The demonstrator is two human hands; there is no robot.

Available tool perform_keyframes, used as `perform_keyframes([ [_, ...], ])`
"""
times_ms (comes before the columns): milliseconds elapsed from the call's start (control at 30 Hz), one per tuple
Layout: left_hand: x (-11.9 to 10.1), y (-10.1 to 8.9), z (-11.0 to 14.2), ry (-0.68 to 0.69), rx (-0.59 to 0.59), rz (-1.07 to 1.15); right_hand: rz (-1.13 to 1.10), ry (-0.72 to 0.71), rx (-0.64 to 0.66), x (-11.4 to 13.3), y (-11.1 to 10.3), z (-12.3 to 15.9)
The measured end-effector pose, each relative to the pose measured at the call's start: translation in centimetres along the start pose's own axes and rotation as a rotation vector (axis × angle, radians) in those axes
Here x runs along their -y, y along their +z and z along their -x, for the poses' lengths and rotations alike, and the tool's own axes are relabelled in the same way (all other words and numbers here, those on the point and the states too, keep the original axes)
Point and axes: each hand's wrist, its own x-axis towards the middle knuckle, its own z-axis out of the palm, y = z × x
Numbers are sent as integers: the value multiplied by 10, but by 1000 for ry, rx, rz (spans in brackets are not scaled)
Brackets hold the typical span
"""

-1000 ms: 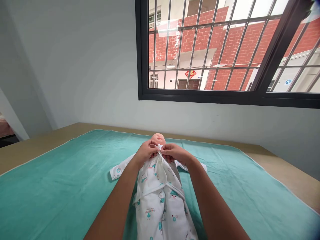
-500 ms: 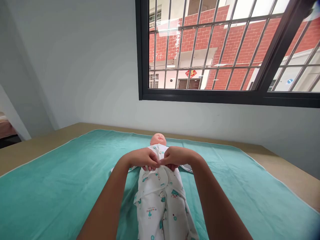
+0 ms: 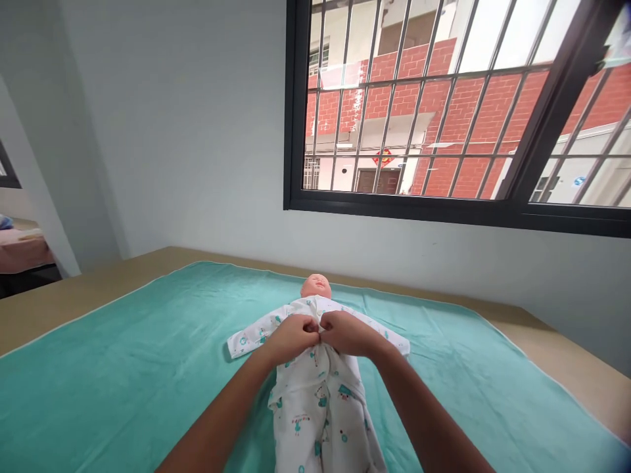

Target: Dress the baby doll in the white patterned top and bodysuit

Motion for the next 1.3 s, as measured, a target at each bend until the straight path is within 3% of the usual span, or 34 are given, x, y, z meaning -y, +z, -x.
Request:
perform_keyframes([
  [100, 9, 18, 11, 48, -162, 129, -244, 47, -263, -11, 32, 12],
  [200, 16, 31, 17, 60, -266, 276, -700, 132, -395, -19, 55, 22],
  [300, 17, 34, 19, 66, -258, 370, -1154, 168, -316, -23, 56, 28],
  [433, 13, 28, 21, 78, -183, 379, -1397, 131, -206, -24, 37, 31],
  [567, 8, 27, 23, 103, -196, 248, -1369, 99, -103, -21, 30, 30],
  [733, 11, 34, 21, 86, -209, 212, -873, 163, -164, -15, 42, 26],
  [833, 17, 39, 22, 92, -216, 174, -726, 135, -103, -16, 44, 27],
  [933, 20, 41, 23, 90, -218, 185, -811, 143, -11, -23, 41, 28],
  [1100, 20, 40, 24, 89, -196, 183, -1222, 131, 24, -35, 35, 28],
  [1300, 18, 39, 25, 68, -172, 248, -1090, 145, 13, -29, 42, 28],
])
